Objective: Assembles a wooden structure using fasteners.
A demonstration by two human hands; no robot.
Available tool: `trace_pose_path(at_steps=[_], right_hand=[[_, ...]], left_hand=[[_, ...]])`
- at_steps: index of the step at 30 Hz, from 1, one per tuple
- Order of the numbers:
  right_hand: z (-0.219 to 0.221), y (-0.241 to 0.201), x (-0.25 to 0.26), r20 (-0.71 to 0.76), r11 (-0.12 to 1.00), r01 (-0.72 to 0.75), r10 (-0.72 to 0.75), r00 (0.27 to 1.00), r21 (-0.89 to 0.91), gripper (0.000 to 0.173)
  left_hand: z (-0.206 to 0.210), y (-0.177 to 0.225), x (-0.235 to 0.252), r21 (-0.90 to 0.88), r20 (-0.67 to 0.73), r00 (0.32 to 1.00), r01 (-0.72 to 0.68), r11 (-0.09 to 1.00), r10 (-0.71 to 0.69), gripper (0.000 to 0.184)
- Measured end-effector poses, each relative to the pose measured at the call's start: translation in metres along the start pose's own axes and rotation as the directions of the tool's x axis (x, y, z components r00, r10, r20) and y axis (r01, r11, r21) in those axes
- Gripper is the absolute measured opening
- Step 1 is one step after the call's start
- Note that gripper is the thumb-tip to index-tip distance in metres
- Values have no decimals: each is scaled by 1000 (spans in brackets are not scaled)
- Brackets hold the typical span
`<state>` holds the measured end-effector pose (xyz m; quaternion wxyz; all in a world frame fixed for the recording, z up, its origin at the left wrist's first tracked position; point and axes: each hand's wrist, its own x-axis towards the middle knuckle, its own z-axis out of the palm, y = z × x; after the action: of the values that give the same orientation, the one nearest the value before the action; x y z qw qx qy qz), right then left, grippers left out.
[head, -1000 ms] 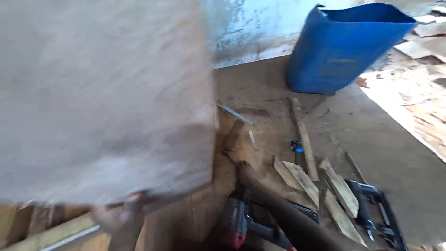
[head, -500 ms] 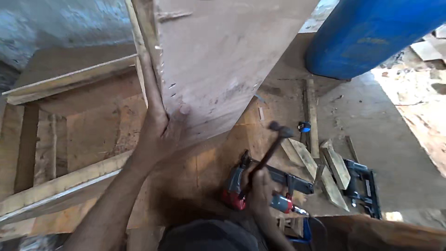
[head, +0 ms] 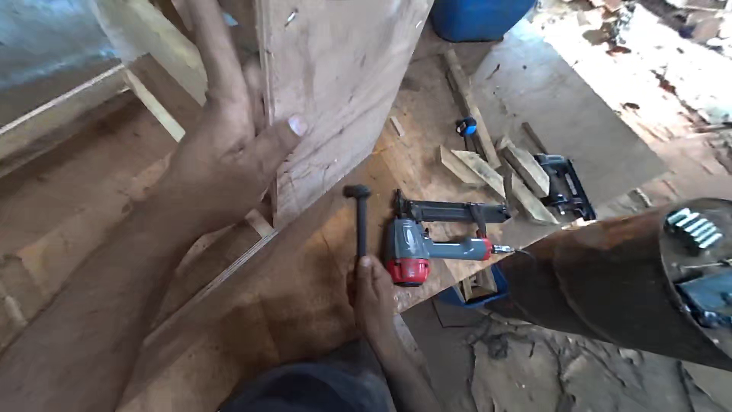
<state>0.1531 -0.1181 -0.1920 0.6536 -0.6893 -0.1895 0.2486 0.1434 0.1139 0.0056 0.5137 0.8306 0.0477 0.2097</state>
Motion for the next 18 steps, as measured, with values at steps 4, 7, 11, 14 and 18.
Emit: trace_pose_path(at_steps=[4, 7, 11, 14, 18], right_hand=[[13, -41, 4, -324, 850, 444, -351, 879, 282, 50], [48, -6, 12, -158, 986, 116, -96, 983, 122, 52], [35, -23, 4, -178, 998, -11, 22, 984, 62, 47], [32, -46, 5, -414, 875, 410, -285, 865, 255, 49], [60, -13, 16, -169, 1000, -18, 13, 986, -25, 43]], left_hand=[[1, -2, 0, -73, 26, 999, -26, 997, 28, 97], [2, -3, -2, -130, 35, 999, -32, 991, 36, 96], [-1, -5, 3, -111, 26, 997, -68, 991, 71, 104], [1, -10, 0, -111, 19, 998, -59, 992, 61, 94], [1, -9, 0, -109, 10, 998, -62, 992, 64, 99]])
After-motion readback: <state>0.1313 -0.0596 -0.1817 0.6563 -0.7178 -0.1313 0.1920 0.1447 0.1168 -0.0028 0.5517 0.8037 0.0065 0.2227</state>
